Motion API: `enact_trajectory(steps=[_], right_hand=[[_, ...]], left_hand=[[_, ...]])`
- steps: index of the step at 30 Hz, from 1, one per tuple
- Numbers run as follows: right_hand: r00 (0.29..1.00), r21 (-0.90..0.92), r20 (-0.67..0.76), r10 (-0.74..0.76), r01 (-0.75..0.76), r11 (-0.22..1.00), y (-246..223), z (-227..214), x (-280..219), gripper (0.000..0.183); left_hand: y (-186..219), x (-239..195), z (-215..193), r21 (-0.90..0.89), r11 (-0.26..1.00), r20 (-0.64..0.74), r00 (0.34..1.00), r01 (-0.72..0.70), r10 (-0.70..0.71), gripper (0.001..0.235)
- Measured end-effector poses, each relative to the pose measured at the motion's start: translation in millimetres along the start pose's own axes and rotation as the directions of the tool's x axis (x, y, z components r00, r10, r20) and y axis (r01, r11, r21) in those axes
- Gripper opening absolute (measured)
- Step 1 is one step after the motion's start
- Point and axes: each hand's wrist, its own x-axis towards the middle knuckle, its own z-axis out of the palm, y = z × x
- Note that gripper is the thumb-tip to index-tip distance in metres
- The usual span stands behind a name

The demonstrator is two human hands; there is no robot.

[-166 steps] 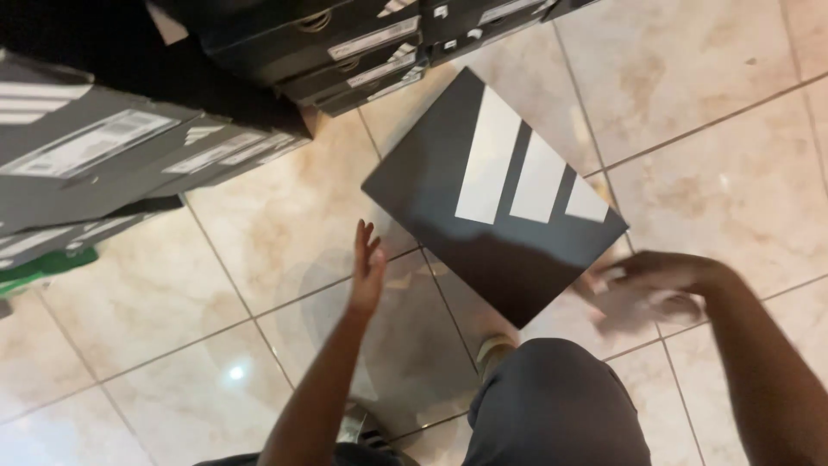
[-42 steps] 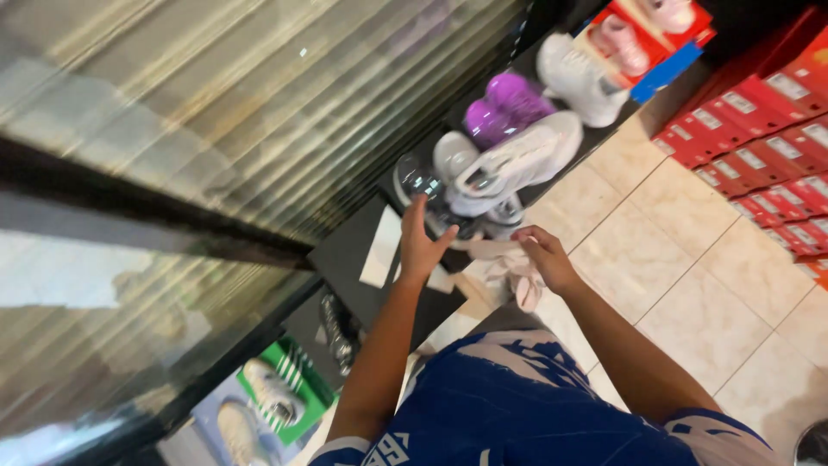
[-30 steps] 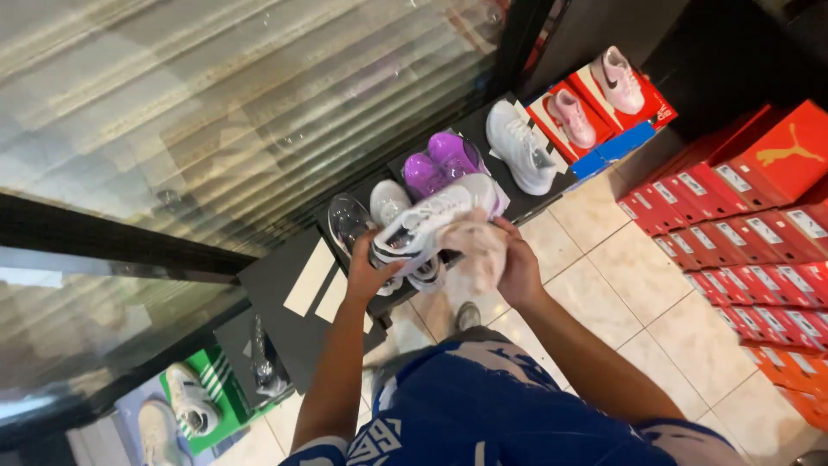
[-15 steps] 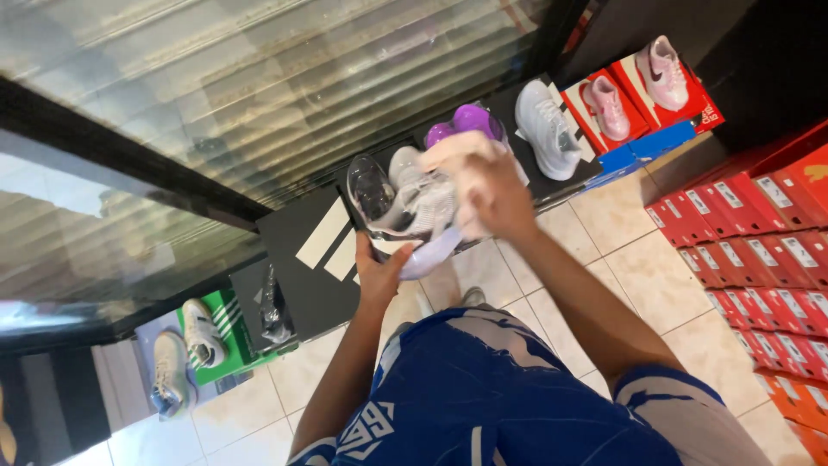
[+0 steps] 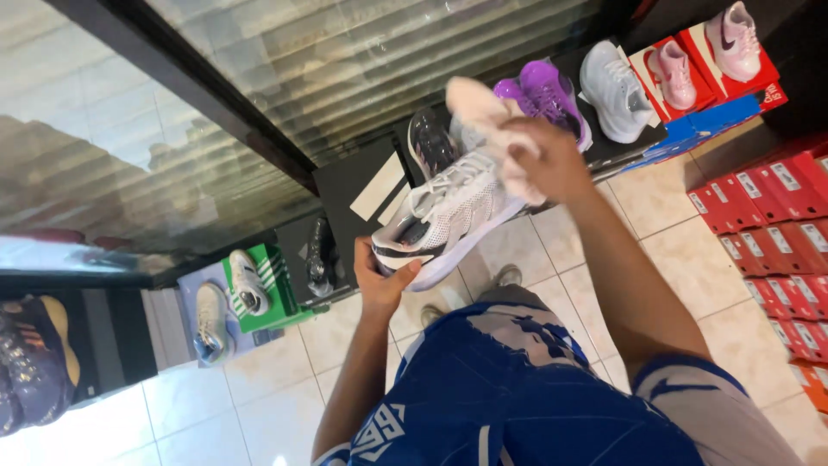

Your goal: Wiping shoe boxes with a cloth and organizing them into stacks

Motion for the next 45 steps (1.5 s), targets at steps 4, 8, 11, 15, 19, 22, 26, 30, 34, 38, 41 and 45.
enact_trajectory(steps=[4, 8, 11, 15, 19, 22, 26, 30, 34, 38, 41, 45], right_hand=[[0.82, 0.277, 0.479, 0.312, -0.479, 0.833, -67.9, -11.7, 32.4, 0.034], [0.715, 0.399, 0.698, -0.032, -0.351, 0.847, -134.1, -13.7, 54.1, 0.038], [0.508, 0.525, 0.824, -0.251, -0.518, 0.675, -52.3, -17.4, 38.0, 0.054], [0.524, 0.548, 0.806, -0.275, -0.485, 0.682, 27.6, -69.7, 13.5, 0.064], [0.701, 0.625, 0.713, 0.014, -0.645, 0.439, 34.9, -85.1, 4.4, 0.055], [0.893, 0.838, 0.378, 0.246, -0.443, 0.319, -2.5, -96.8, 6.0, 0.042], [0.694, 0.963, -0.246, 0.677, 0.097, 0.251, -48.0, -118.6, 6.0, 0.024], [0.692, 0.31, -0.694, 0.199, 0.037, 0.95, -34.1, -80.5, -27.7, 0.059], [0.951, 0.003, 0.046, -0.307, 0.307, 0.952, -71.8, -109.0, 0.7, 0.036], [0.339, -0.176, -0.78, -0.525, 0.687, 0.705, 15.5, -123.9, 92.9, 0.082], [0.937, 0.474, -0.34, 0.077, 0.1, 0.875, 0.9, -169.0, 67.2, 0.042], [0.929, 0.553, -0.3, 0.217, -0.016, 0.833, 2.0, -103.2, 51.5, 0.045]], left_hand=[[22.8, -2.4, -2.5, 0.083, 0.995, 0.092, 0.994, 0.047, -0.055, 0.06], [24.8, -6.8, -2.7, 0.059, 0.977, 0.054, 0.976, 0.206, -0.209, 0.052], [46.8, -21.3, 3.6, -0.126, 0.95, 0.049, 0.959, 0.284, -0.28, 0.056], [-0.2, -34.7, -7.5, -0.31, 0.892, 0.011, 0.94, 0.329, -0.342, 0.059], [-85.4, -36.2, -10.2, -0.5, 0.672, 0.053, 0.794, 0.546, -0.606, 0.072], [-17.5, -1.1, 88.4, -0.641, 0.448, 0.096, 0.643, 0.624, -0.76, 0.081], [54.7, 2.3, 174.5, -0.704, 0.389, 0.1, 0.625, 0.594, -0.774, 0.072], [-62.5, 7.8, 132.9, -0.615, 0.498, 0.223, 0.741, 0.611, -0.633, 0.087], [-75.3, 9.6, 135.0, -0.626, 0.529, 0.267, 0.795, 0.573, -0.545, 0.092], [-52.6, -1.6, 129.9, -0.66, 0.44, 0.499, 0.793, 0.609, -0.349, 0.077], [-46.3, -1.2, 128.0, -0.668, 0.476, 0.447, 0.819, 0.572, -0.358, 0.083], [-45.8, 2.4, 128.9, -0.695, 0.49, 0.33, 0.839, 0.526, -0.432, 0.079]])
